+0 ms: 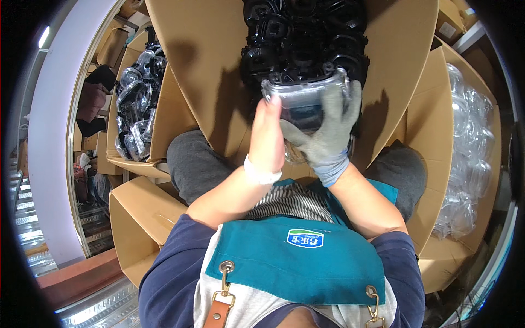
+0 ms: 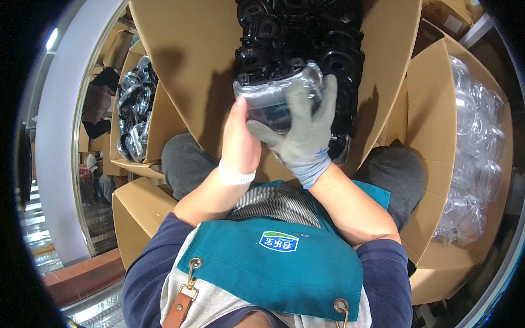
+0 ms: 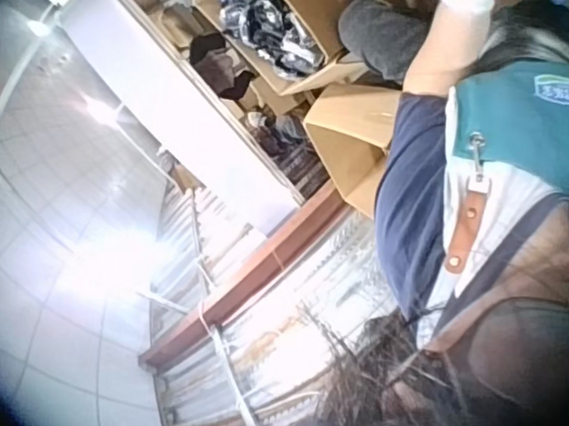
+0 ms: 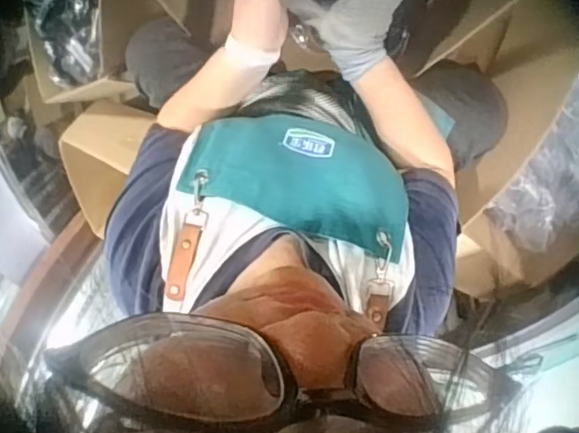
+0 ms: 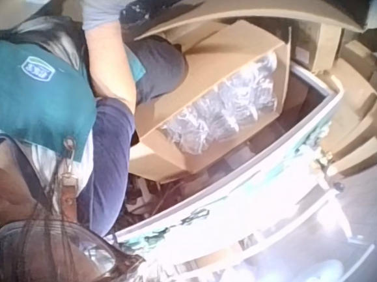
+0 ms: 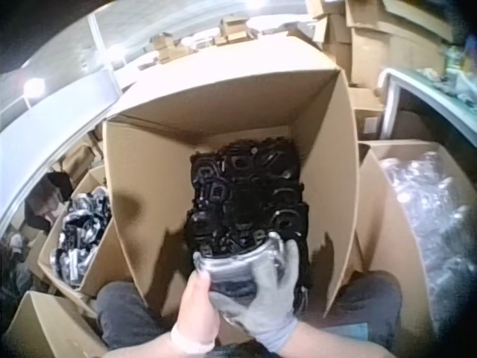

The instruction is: The person assembles light fixtures by attaching clear plastic covers onto black housings by hand and placing the assembled parts into a cardboard box.

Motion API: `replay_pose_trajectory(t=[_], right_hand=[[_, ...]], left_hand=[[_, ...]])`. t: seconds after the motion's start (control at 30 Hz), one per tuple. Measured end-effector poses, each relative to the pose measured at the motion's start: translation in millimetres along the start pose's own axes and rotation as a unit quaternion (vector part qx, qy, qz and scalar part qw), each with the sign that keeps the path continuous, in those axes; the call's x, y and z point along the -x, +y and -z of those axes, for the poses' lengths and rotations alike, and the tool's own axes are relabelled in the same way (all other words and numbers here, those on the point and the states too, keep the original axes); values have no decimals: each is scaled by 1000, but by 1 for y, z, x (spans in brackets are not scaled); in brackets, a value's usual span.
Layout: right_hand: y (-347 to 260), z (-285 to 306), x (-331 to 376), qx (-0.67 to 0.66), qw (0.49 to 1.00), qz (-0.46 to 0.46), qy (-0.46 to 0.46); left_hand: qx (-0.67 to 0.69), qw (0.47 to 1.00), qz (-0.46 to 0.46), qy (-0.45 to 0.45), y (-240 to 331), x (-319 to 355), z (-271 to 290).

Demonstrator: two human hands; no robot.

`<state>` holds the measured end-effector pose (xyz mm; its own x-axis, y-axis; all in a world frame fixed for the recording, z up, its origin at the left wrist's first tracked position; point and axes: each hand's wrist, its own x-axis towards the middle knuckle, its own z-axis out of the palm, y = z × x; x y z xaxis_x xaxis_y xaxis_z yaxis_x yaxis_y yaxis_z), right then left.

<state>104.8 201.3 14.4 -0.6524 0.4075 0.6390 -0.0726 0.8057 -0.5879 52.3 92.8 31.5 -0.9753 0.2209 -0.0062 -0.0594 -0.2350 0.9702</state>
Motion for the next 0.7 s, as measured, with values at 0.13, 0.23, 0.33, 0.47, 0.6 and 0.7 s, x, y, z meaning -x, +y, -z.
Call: replay_pose_trajectory(t=[0.13,0.23,0.33,0.47,0.6,0.7], right_hand=[[-14,-3,2,-180,963,180,93],[-17,-6,3,-268,955,39,124],[-5,10,-6,-390,905,-84,-148],[-3,14,-6,-410,891,-27,-192],[-3,18,-7,-431,876,-85,-199],[-1,17,-9,-424,869,-90,-238]], left_hand=[[214,950,209,91,22,-34,0],[302,926,215,71,34,-38,7],[342,913,208,73,41,-38,9],[347,910,219,57,30,-34,19],[358,906,192,122,30,-29,7],[366,918,142,58,25,-31,19]])
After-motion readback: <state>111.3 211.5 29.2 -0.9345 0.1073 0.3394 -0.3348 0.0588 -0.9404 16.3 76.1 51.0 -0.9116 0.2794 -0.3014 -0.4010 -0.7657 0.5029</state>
